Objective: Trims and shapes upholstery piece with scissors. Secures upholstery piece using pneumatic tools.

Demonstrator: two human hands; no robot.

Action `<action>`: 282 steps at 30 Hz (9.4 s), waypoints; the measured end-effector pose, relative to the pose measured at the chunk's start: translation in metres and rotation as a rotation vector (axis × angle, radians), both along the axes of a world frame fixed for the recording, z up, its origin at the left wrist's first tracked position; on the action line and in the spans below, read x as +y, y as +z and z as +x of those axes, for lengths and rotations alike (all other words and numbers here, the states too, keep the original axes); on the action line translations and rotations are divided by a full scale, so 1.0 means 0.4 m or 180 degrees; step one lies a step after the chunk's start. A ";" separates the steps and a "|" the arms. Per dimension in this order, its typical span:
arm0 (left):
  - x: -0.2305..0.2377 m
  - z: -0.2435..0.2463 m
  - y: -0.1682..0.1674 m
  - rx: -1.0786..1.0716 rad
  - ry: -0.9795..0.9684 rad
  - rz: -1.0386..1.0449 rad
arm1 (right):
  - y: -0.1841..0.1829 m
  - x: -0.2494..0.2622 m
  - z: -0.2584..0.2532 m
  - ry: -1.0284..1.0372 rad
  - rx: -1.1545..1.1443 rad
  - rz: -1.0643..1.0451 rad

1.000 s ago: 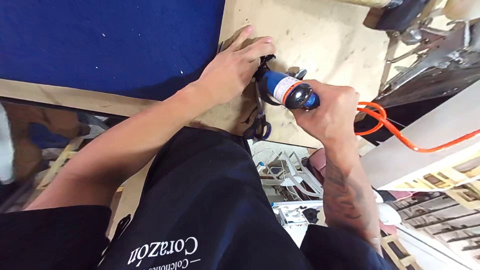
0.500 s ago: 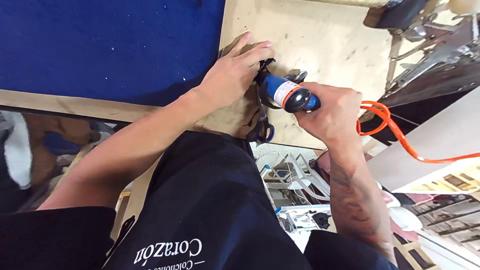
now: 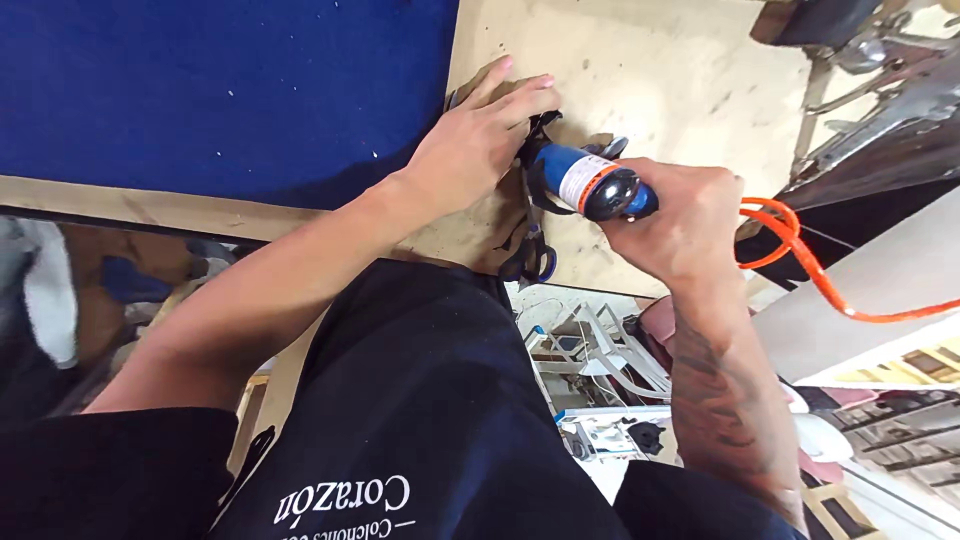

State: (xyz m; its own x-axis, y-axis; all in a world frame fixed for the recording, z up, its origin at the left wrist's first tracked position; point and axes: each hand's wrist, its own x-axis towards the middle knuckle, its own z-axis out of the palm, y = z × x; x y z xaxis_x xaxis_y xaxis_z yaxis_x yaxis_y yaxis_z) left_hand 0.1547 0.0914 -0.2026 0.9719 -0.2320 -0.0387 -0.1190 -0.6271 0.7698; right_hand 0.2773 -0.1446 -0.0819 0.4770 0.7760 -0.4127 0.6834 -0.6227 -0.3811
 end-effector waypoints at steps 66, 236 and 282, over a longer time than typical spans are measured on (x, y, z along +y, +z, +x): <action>0.033 -0.072 0.199 0.0403 0.0183 -0.1261 | 0.123 -0.135 -0.242 -0.1326 -0.0857 0.0553; -0.027 -0.317 0.233 -0.0847 0.0592 -0.0656 | -0.020 0.068 -0.482 -0.1568 0.0325 0.3021; -0.006 -0.329 0.063 -0.0582 -0.0221 0.0528 | -0.258 -0.015 -0.451 -0.1019 -0.0744 0.1019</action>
